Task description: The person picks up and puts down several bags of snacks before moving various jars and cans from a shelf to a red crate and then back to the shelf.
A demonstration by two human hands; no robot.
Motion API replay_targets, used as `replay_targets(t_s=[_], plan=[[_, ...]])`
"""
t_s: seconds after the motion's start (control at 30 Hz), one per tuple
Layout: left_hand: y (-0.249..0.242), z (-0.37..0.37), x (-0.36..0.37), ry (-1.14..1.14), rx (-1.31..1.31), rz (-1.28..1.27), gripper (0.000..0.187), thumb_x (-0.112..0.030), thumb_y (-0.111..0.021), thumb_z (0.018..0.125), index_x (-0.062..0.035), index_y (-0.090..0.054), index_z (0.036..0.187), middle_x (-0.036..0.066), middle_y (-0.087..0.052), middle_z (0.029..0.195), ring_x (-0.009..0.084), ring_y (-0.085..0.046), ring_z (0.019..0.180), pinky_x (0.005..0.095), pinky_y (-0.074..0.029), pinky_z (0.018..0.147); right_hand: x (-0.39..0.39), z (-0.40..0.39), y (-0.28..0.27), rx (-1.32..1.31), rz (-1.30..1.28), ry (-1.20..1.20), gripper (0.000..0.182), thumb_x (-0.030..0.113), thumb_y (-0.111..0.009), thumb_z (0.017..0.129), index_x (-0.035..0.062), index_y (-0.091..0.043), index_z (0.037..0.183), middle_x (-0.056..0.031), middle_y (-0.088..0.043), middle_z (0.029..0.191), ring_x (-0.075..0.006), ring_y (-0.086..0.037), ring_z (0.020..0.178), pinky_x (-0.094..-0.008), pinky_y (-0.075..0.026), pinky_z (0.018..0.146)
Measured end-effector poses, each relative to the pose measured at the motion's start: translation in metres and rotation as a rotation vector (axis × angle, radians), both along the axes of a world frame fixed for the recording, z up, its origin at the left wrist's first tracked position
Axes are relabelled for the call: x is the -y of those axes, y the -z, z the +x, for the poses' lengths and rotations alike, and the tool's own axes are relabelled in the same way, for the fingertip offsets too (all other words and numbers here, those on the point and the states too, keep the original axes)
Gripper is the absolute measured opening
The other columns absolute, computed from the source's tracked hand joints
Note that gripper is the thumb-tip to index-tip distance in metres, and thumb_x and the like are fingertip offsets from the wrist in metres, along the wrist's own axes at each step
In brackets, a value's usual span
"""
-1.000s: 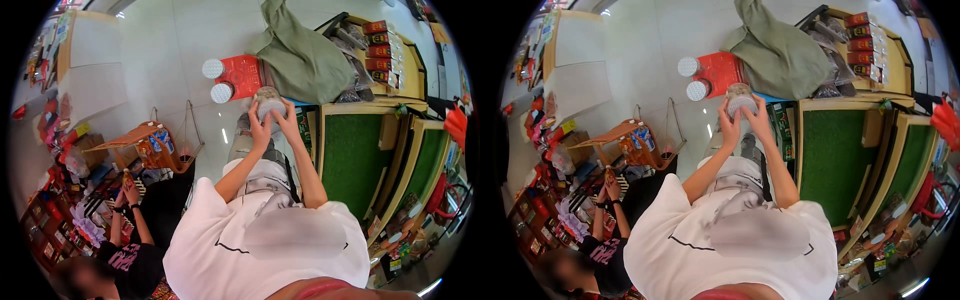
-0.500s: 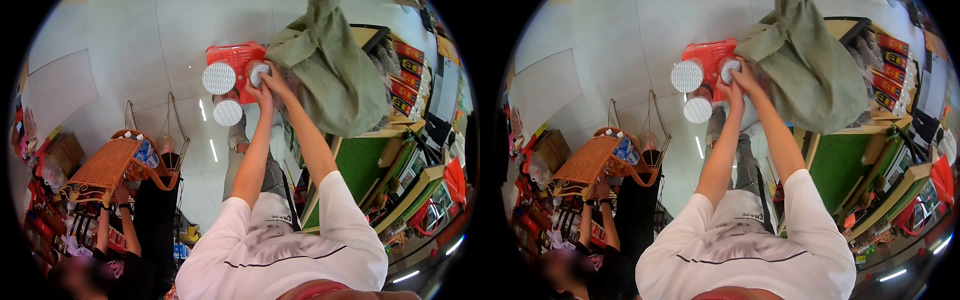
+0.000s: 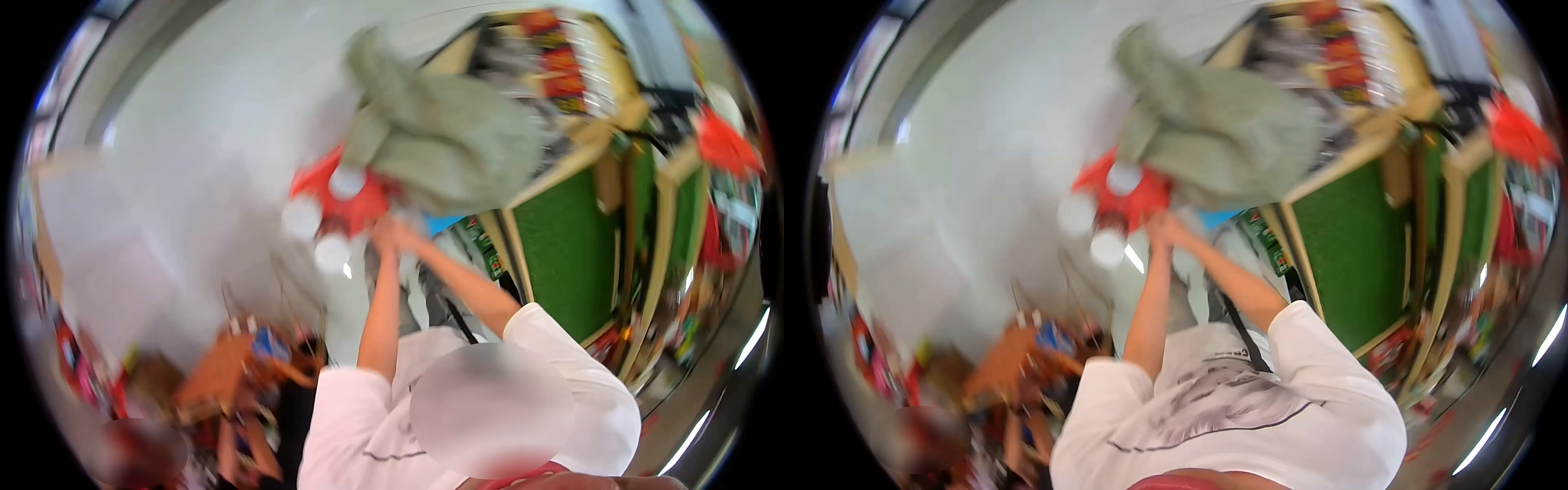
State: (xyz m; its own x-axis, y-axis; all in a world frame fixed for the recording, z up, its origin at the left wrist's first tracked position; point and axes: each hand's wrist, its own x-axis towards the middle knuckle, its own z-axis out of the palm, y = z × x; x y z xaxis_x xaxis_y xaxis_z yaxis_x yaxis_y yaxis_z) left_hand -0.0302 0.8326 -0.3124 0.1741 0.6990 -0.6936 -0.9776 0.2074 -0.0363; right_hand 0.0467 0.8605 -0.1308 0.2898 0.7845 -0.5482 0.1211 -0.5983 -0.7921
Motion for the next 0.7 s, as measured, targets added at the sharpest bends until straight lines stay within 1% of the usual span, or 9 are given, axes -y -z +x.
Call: replay_targets(t_s=[0.03,0.13,0.2,0.23,0.33,0.4,0.53,0.6,0.7], plan=[[-0.056,-0.022,0.008,0.751,-0.571,0.094,0.034,-0.024,-0.052,0.096,-0.0066,-0.054,0.126,0.009,-0.063,0.108,0.0237,-0.061,0.099,0.0414,-0.050,0.088,0.021,-0.004,-0.012,-0.051,0.007,0.006,0.040,0.026,-0.060,0.090,0.0029,-0.059,0.122,-0.0202,-0.063,0.122,-0.0315,-0.060,0.115,-0.0416,-0.047,0.097],[-0.109,-0.059,0.019,1.278,-0.465,0.148,0.041,-0.040,-0.047,0.099,-0.0117,-0.056,0.126,0.009,-0.063,0.115,0.0262,-0.063,0.108,0.0471,-0.052,0.091,0.080,-0.001,-0.076,-0.262,0.046,0.071,0.064,0.036,-0.068,0.084,-0.0009,-0.051,0.134,-0.0227,-0.060,0.129,-0.0299,-0.058,0.120,-0.0413,-0.045,0.101],[-0.218,-0.054,0.000,1.660,-0.430,-0.037,0.036,-0.043,-0.051,0.095,-0.0161,-0.060,0.117,0.003,-0.065,0.102,0.0187,-0.064,0.095,0.0423,-0.056,0.078,0.124,0.007,-0.086,-0.130,-0.089,0.065,0.074,0.042,-0.069,0.085,0.0006,-0.045,0.142,-0.0210,-0.059,0.132,-0.0304,-0.058,0.120,-0.0386,-0.044,0.103],[-0.217,-0.061,0.005,1.724,-0.614,-0.006,0.032,-0.040,-0.051,0.094,-0.0160,-0.061,0.113,0.001,-0.065,0.099,0.0179,-0.062,0.090,0.0454,-0.055,0.073,0.150,0.007,-0.084,-0.033,0.016,0.131,0.071,0.049,-0.067,0.088,0.0071,-0.046,0.141,-0.0154,-0.068,0.113,-0.0283,-0.064,0.104,-0.0391,-0.050,0.092],[-0.229,-0.041,0.023,1.852,-0.736,-0.100,0.037,-0.035,-0.053,0.094,-0.0141,-0.053,0.125,0.003,-0.063,0.108,0.0223,-0.059,0.096,0.0404,-0.053,0.068,0.229,0.031,-0.072,0.000,-0.020,0.265,0.068,0.046,-0.068,0.088,0.0078,-0.047,0.141,-0.0151,-0.068,0.115,-0.0277,-0.064,0.105,-0.0385,-0.050,0.093],[-0.238,-0.009,0.039,2.021,-0.843,0.168,0.037,-0.034,-0.050,0.097,-0.0119,-0.052,0.126,0.005,-0.063,0.117,0.0241,-0.061,0.097,0.0426,-0.050,0.082,0.279,0.049,-0.093,0.015,0.060,0.434,0.062,0.039,-0.069,0.089,0.0079,-0.051,0.138,-0.0125,-0.069,0.112,-0.0228,-0.065,0.102,-0.0364,-0.051,0.090],[-0.291,0.110,0.096,2.318,-0.657,0.768,0.041,-0.037,-0.052,0.098,-0.0082,-0.055,0.127,0.007,-0.065,0.117,0.0190,-0.062,0.095,0.0333,-0.049,0.079,0.364,0.109,-0.191,0.166,0.346,0.944,0.041,0.024,-0.070,0.089,0.0057,-0.062,0.125,-0.0073,-0.073,0.100,-0.0150,-0.067,0.091,-0.0320,-0.054,0.080],[-0.328,0.181,0.140,2.297,-0.495,1.100,0.040,-0.036,-0.051,0.099,-0.0080,-0.055,0.127,0.009,-0.066,0.113,0.0173,-0.062,0.091,0.0314,-0.049,0.077,0.409,0.147,-0.233,0.179,0.504,1.249,0.031,0.015,-0.067,0.091,0.0025,-0.063,0.120,-0.0100,-0.071,0.106,-0.0155,-0.067,0.092,-0.0305,-0.054,0.084],[-0.446,0.282,0.227,2.055,-0.332,1.663,0.039,-0.034,-0.052,0.100,-0.0066,-0.054,0.128,0.009,-0.065,0.107,0.0153,-0.060,0.088,0.0295,-0.049,0.081,0.481,0.215,-0.341,0.343,0.895,1.466,0.022,0.011,-0.062,0.096,0.0013,-0.062,0.116,0.0007,-0.065,0.095,-0.0067,-0.058,0.084,-0.0233,-0.049,0.072]])
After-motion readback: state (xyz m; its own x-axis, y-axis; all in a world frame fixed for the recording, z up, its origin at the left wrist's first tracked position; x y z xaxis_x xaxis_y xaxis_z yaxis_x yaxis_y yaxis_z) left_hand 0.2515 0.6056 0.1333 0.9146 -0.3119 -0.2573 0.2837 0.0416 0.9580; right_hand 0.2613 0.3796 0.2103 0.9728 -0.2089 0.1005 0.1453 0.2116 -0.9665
